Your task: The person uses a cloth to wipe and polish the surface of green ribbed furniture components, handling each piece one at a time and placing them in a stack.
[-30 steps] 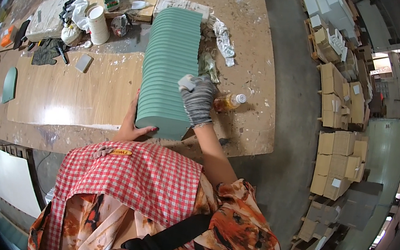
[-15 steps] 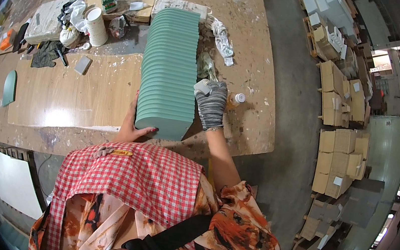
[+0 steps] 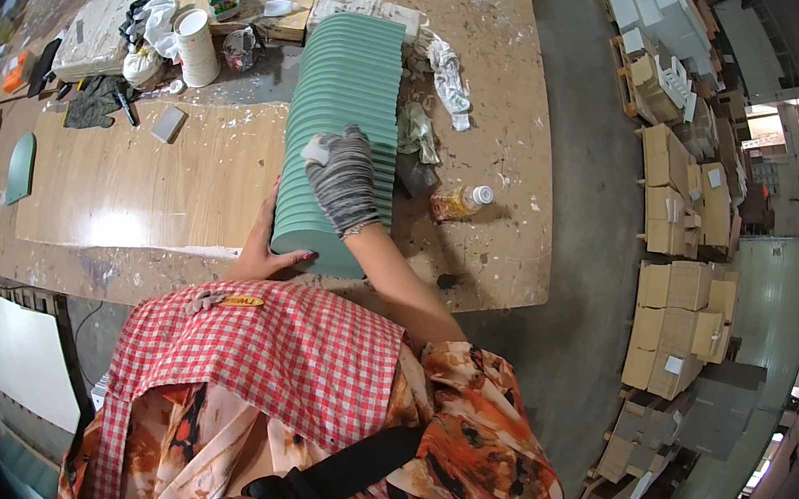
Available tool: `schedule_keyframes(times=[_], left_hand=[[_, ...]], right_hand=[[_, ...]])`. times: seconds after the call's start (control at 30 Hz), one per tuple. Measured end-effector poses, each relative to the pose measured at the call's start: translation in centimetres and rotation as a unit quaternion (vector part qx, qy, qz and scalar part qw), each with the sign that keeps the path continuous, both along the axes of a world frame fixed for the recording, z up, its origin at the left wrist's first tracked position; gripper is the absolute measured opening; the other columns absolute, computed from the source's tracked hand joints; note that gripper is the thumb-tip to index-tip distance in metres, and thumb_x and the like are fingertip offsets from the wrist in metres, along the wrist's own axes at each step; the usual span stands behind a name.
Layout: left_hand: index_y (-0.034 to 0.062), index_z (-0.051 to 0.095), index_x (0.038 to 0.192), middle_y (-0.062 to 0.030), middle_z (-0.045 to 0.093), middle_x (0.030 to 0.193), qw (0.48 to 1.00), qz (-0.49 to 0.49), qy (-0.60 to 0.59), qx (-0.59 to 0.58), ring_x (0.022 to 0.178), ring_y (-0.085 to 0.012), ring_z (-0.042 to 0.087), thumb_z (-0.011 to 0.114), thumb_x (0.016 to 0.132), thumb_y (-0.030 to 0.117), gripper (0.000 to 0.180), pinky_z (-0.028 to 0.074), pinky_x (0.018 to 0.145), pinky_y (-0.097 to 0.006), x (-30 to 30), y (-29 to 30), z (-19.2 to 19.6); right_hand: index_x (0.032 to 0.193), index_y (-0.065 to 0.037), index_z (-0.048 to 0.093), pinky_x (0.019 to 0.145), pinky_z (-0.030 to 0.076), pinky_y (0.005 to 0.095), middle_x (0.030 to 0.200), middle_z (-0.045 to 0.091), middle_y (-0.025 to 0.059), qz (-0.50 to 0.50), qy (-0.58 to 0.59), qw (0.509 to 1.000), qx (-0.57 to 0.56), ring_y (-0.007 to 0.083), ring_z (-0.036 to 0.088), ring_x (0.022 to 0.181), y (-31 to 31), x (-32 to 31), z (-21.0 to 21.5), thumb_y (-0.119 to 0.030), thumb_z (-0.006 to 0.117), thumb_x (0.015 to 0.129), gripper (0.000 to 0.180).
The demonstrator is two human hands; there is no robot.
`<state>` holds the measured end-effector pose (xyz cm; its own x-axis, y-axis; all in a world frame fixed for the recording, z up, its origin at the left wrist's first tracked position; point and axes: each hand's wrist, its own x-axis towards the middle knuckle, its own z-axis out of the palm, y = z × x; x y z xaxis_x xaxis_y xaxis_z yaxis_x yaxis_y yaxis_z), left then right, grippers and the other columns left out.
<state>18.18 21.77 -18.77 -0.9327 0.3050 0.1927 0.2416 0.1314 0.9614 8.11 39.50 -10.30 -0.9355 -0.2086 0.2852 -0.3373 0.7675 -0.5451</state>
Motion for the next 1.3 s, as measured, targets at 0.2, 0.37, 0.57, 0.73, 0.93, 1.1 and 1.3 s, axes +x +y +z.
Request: schedule_keyframes(times=[0.2,0.37,0.57,0.73,0.93,1.1,1.3], left_hand=[[0.0000,0.006,0.153,-0.0240,0.018,0.157,1.000,0.006,0.021,-0.001,0.143,-0.0375,0.026,0.086,0.068,0.029,0.120,0.027,0.115,-0.044,-0.1,0.2,-0.3],[0.0001,0.006,0.153,-0.0243,0.018,0.156,1.000,0.009,-0.003,-0.002,0.143,-0.0379,0.026,0.086,0.069,0.029,0.120,0.028,0.115,-0.044,0.1,-0.1,0.0],[0.0006,0.006,0.153,-0.0241,0.019,0.156,1.000,-0.004,-0.007,-0.007,0.143,-0.0382,0.026,0.086,0.069,0.028,0.119,0.028,0.115,-0.045,-0.1,0.3,0.4],[0.0017,0.006,0.153,-0.0243,0.018,0.156,1.000,0.007,-0.014,-0.012,0.143,-0.0381,0.026,0.086,0.069,0.027,0.118,0.028,0.115,-0.045,0.2,0.2,0.3],[0.0015,0.007,0.153,-0.0243,0.018,0.156,1.000,0.008,0.014,-0.005,0.143,-0.0379,0.026,0.085,0.070,0.027,0.116,0.027,0.115,-0.045,-0.2,0.2,0.9],[0.0004,0.007,0.153,-0.0243,0.018,0.156,1.000,0.007,0.009,-0.006,0.143,-0.0374,0.026,0.085,0.070,0.029,0.117,0.027,0.115,-0.044,0.0,-0.1,0.6],[0.0000,0.007,0.153,-0.0245,0.019,0.156,1.000,-0.001,0.003,-0.007,0.143,-0.0373,0.027,0.085,0.070,0.031,0.118,0.029,0.115,-0.043,-0.1,-0.1,0.7]], right_hand=[[0.100,0.003,0.066,0.096,0.044,0.0430,0.103,0.061,0.0231,-0.044,-0.016,0.999,0.015,0.0385,0.056,0.099,-1.1,0.7,1.3,-0.015,0.076,0.068,0.038],[0.094,0.003,0.064,0.084,0.051,0.0375,0.093,0.063,0.0188,-0.111,-0.068,0.986,-0.104,0.0322,0.063,0.084,2.1,1.6,1.6,-0.009,0.076,0.069,0.030],[0.103,0.002,0.052,0.084,0.050,0.0327,0.092,0.062,0.0102,-0.169,-0.029,0.977,-0.128,0.0218,0.062,0.085,9.4,3.2,-0.7,-0.003,0.078,0.071,0.042],[0.101,0.001,0.049,0.077,0.053,0.0309,0.093,0.063,0.0119,-0.230,-0.061,0.944,-0.227,0.0187,0.061,0.083,9.7,3.6,2.0,0.003,0.078,0.072,0.041],[0.101,0.000,0.050,0.079,0.053,0.0295,0.093,0.061,0.0089,-0.148,-0.013,0.977,-0.151,0.0161,0.060,0.085,7.9,1.4,-0.9,0.004,0.078,0.073,0.039],[0.101,0.001,0.062,0.082,0.051,0.0347,0.098,0.060,0.0147,-0.133,-0.034,0.987,-0.086,0.0257,0.062,0.088,4.5,1.0,-0.6,-0.006,0.078,0.072,0.034],[0.101,0.000,0.068,0.091,0.047,0.0451,0.111,0.058,0.0276,-0.084,-0.027,0.995,-0.038,0.0405,0.057,0.099,0.2,-0.2,0.7,-0.014,0.075,0.069,0.035]])
